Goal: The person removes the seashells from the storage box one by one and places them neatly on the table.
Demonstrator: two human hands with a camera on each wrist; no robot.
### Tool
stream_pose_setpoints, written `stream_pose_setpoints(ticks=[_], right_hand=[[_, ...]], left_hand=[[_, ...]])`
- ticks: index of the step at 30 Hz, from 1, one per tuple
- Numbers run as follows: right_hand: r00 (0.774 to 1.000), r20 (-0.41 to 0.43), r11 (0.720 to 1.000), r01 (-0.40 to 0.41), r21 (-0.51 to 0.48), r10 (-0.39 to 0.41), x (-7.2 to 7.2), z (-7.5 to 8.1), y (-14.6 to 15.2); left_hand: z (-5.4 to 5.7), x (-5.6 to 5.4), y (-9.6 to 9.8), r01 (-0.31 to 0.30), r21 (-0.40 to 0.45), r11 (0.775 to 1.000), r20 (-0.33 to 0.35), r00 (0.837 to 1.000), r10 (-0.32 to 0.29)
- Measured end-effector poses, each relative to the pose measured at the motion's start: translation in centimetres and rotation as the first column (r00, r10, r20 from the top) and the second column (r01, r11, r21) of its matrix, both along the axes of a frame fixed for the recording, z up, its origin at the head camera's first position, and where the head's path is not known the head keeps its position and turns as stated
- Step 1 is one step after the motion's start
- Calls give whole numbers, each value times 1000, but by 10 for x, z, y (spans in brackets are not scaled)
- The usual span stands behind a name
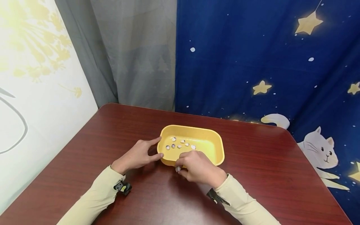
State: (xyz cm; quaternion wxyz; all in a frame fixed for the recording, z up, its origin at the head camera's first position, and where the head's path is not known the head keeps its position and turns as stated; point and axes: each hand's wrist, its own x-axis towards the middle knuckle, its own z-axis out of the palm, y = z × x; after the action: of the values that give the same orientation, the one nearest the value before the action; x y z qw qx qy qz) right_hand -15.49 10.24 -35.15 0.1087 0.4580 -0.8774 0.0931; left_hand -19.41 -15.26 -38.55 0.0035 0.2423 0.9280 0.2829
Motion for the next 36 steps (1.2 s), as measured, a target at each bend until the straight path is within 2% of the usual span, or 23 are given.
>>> stream_pose_setpoints(ticks=[7, 15, 24, 33, 36], right_hand=[[999, -37, 998, -18, 53, 20, 3, -9, -7], [997, -79, 993, -4, 121, 13, 6, -17, -18], [980, -196, 969, 10, 249, 40, 7, -27, -34], [982, -187, 963, 20, 267, 31, 3, -36, -42], [977, -209, 959, 26, 281, 35, 3, -39, -44]], left_hand=[[1, 0, 1, -3, 0, 1000, -1, 1000, 3], [1, -1, 1, -3, -8, 1000, 0, 1000, 3], [0, 0, 0, 7, 2, 1000, -34, 999, -7], [2, 0, 1, 8, -5, 1000, -28, 1000, -8], [2, 0, 1, 9, -2, 1000, -37, 999, -9]])
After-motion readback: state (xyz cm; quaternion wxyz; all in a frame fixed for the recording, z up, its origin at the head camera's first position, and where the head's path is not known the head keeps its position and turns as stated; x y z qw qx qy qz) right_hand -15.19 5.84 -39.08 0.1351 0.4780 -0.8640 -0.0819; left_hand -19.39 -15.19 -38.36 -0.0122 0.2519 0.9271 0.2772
